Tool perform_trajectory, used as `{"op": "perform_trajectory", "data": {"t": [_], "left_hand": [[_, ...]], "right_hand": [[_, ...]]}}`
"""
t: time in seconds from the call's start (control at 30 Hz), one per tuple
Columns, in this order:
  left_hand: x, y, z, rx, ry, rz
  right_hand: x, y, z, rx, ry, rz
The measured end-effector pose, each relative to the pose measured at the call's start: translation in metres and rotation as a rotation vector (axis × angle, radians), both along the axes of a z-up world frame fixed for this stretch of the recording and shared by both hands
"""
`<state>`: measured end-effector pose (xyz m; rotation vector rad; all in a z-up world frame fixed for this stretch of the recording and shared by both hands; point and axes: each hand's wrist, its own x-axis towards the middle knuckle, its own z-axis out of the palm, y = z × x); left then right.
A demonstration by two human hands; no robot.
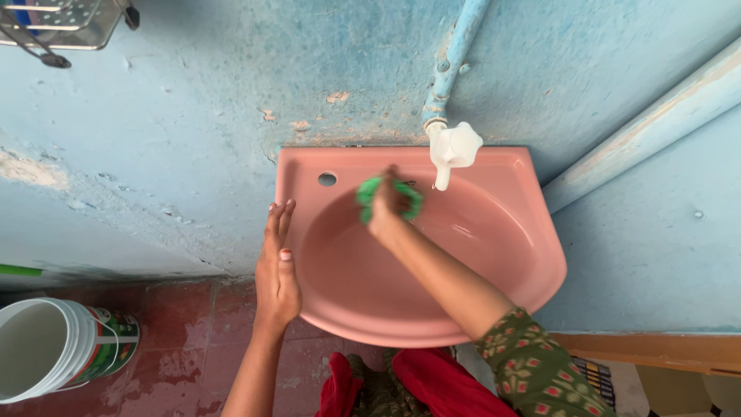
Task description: The person scrubs a pink wall-mounted sink with a green sponge, cleaning the basin, faucet, and surrounding surfaces. The person repeatedly wipes the sink's interior and exterior surfaces.
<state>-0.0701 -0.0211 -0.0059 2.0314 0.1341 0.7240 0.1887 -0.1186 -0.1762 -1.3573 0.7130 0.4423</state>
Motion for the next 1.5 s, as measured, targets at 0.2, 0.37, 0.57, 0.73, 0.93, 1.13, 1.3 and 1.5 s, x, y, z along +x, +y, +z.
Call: {"op": "perform_trajectory", "data": {"t": [0.2,0.37,0.57,0.73,0.93,1.13,1.3,1.5], "left_hand": [[-0.001,0.001,0.0,-0.065,-0.079,-0.034],[-0.002,0.001,0.002,-0.027,-0.04,-0.025],[-0.003,-0.001,0.004,0.121,0.007,0.034],[-0.002,0.0,0.005,0.014,-0.013,0.001],[-0.003,0.004,-0.001,-0.017,-0.058,-0.034],[-0.002,0.002,0.005,0.125,-0.001,-0.012],[0.0,0.002,0.0,0.192,0.046,0.015],[-0.001,0.002,-0.002,0.207,0.08,0.02]], "right_hand": [[-0.152,0.039,0.077,0.303,-0.073,0.616],[-0.129,0.032,0.086,0.26,-0.142,0.686],[0.011,-0.045,0.054,0.323,-0.103,-0.145],[-0.027,0.005,0.024,0.234,-0.013,0.133],[-0.18,0.012,0.068,-0.946,-1.034,1.428],[-0.176,-0.155,0.135,-0.446,-0.867,1.723],[-0.107,-0.28,0.137,-0.938,-1.038,1.905],[0.001,-0.266,0.145,-1.544,-1.339,1.992]]}}
